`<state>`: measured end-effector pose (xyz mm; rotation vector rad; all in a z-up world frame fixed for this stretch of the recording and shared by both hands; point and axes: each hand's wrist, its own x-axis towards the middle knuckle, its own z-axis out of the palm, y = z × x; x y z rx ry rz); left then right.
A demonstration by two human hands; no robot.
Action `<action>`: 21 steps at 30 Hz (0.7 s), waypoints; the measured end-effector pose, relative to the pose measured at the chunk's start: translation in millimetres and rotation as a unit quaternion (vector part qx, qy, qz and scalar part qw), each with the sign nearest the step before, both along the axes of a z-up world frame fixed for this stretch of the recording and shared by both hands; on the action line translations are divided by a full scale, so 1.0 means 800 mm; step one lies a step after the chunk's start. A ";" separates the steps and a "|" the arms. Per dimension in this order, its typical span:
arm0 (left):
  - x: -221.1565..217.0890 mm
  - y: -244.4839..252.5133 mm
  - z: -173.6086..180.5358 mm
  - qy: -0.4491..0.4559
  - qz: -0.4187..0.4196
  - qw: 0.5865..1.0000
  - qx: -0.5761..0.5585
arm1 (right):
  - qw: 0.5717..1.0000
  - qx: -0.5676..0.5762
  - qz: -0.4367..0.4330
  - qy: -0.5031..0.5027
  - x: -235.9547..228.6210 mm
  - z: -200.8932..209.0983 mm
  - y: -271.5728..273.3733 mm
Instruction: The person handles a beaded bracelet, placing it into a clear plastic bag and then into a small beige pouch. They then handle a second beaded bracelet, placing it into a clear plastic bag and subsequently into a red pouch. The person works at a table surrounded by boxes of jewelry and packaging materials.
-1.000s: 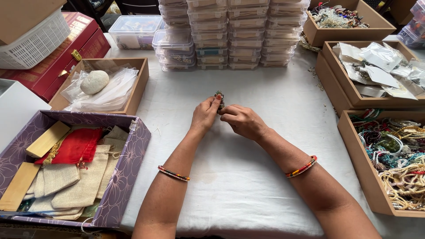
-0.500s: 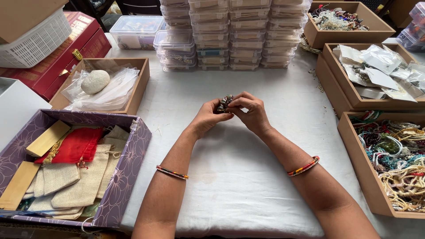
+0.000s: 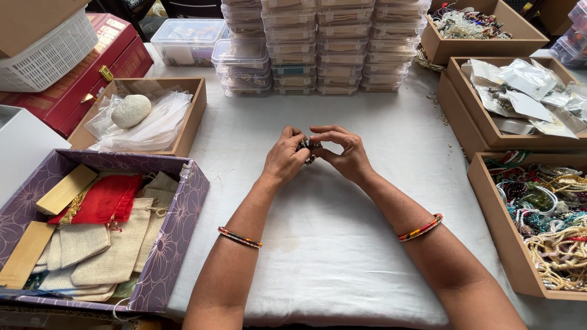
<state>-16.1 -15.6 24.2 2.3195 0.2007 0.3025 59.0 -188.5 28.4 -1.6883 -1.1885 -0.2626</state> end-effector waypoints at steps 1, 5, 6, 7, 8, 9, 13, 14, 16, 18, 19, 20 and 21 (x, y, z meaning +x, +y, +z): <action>0.003 0.003 -0.008 0.000 0.000 1.000 0.000 | 1.000 0.000 0.000 0.000 0.007 -0.009 -0.001; 0.011 0.006 -0.024 -0.091 -0.017 0.995 0.039 | 0.976 0.027 0.112 0.182 0.026 -0.031 -0.002; 0.011 0.005 -0.026 -0.126 -0.015 0.990 0.068 | 0.962 0.027 0.127 0.238 0.028 -0.034 -0.003; 0.007 -0.001 -0.018 -0.126 -0.015 0.990 0.068 | 0.962 0.027 0.127 0.238 0.028 -0.034 -0.003; 0.004 -0.007 -0.011 -0.091 0.001 0.994 0.065 | 0.950 0.043 0.137 0.278 0.029 -0.035 -0.003; 0.000 -0.013 -0.005 -0.055 0.017 0.996 0.061 | 0.935 0.058 0.146 0.318 0.029 -0.037 -0.004; -0.006 -0.022 0.001 -0.113 0.025 0.987 0.109 | 0.935 0.062 0.115 0.329 0.030 -0.038 -0.004; -0.005 -0.022 0.001 -0.112 0.038 0.990 0.080 | 0.933 0.073 0.116 0.333 0.028 -0.036 -0.003; -0.003 -0.023 0.000 -0.110 0.051 0.991 0.050 | 0.931 0.083 0.117 0.337 0.026 -0.032 -0.002; 0.000 -0.022 -0.003 -0.112 0.077 0.991 0.002 | 0.920 0.096 0.121 0.359 0.023 -0.028 0.001; 0.000 -0.023 -0.004 -0.112 0.077 0.991 0.002 | 0.920 0.096 0.122 0.359 0.023 -0.028 0.001; 0.000 -0.024 -0.004 -0.099 0.083 0.991 -0.019 | 0.925 0.089 0.106 0.354 0.023 -0.027 0.001; 0.001 -0.025 -0.005 -0.085 0.089 0.992 -0.040 | 0.929 0.082 0.090 0.349 0.022 -0.027 0.002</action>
